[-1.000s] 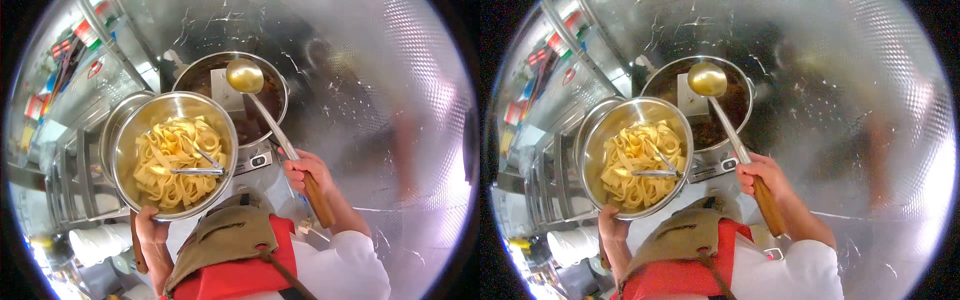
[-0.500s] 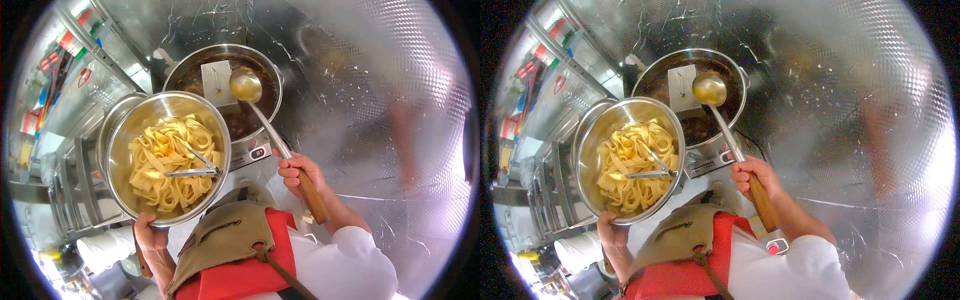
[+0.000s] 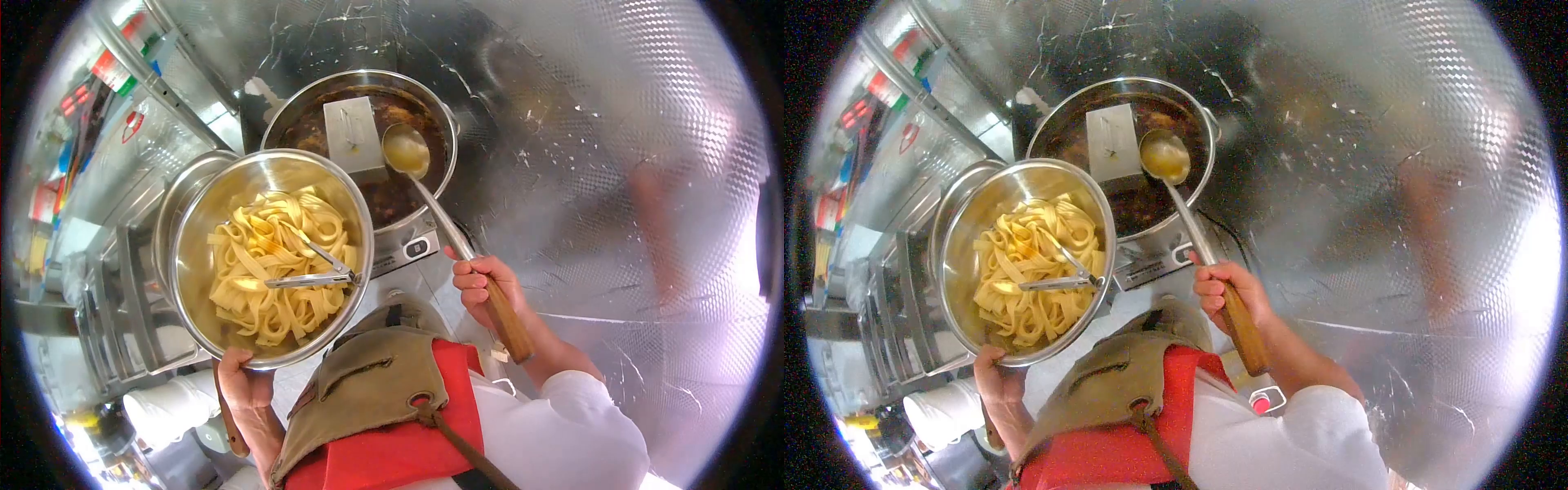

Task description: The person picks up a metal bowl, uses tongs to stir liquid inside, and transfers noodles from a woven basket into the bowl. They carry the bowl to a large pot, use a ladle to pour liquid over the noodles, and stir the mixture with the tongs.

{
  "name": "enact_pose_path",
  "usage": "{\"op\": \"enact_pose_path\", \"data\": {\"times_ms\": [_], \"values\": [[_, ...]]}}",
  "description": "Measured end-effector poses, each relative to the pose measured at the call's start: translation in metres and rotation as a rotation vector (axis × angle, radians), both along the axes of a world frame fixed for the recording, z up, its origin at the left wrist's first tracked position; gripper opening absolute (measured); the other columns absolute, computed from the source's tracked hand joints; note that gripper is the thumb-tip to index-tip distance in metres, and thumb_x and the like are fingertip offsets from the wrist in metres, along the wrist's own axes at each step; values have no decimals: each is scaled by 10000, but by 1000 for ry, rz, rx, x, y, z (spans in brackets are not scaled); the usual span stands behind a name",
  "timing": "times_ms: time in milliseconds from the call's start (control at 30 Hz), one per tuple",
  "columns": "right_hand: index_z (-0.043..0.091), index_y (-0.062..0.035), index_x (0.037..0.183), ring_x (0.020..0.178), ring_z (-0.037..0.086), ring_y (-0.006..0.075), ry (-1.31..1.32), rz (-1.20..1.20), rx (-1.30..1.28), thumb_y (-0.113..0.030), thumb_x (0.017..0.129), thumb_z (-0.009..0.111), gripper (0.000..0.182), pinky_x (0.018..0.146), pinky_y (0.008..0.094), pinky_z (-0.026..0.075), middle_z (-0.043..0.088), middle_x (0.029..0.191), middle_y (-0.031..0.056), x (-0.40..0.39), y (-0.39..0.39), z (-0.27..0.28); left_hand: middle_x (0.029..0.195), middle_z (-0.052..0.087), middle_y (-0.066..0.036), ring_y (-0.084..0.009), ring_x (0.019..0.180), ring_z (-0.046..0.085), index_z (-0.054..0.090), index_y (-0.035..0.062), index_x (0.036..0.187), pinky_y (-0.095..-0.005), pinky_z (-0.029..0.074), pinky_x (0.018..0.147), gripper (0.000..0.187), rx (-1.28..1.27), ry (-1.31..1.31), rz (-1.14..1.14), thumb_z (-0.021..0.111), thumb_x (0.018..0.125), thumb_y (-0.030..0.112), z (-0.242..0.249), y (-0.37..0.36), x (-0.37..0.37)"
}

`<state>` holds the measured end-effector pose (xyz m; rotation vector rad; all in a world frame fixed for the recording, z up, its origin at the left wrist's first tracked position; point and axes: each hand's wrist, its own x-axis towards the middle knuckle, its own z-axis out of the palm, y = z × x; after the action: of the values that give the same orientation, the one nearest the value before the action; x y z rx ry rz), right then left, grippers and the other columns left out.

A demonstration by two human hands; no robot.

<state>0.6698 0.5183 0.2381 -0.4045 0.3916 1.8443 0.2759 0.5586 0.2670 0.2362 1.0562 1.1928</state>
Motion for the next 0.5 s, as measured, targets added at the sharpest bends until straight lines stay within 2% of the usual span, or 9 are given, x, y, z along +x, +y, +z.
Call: {"op": "enact_pose_path", "data": {"times_ms": [167,267,500], "values": [[454,6,1250,613,453,86,12,-1,-13,-60,879,503,380,492,235,428,509,823,47,-3,-1,-1,1317,514,-176,-349,1178,533,397,-21,1345,-490,477,969,634,-33,52,-3,487,725,72,5,0,0],[455,1,1234,605,453,83,38,-8,-29,-67,878,502,365,488,236,427,508,819,45,-3,-1,-4,1282,541,-135,-321,1161,537,440,8,1316,-486,453,973,611,-36,-37,-15,481,707,16,10,2,2],[451,-1,1230,602,453,84,26,-14,-27,-71,880,497,360,475,236,422,500,808,40,-5,2,3,1285,538,-135,-323,1163,537,437,15,1320,-490,452,976,610,-33,-52,-18,471,711,17,10,2,1]]}}
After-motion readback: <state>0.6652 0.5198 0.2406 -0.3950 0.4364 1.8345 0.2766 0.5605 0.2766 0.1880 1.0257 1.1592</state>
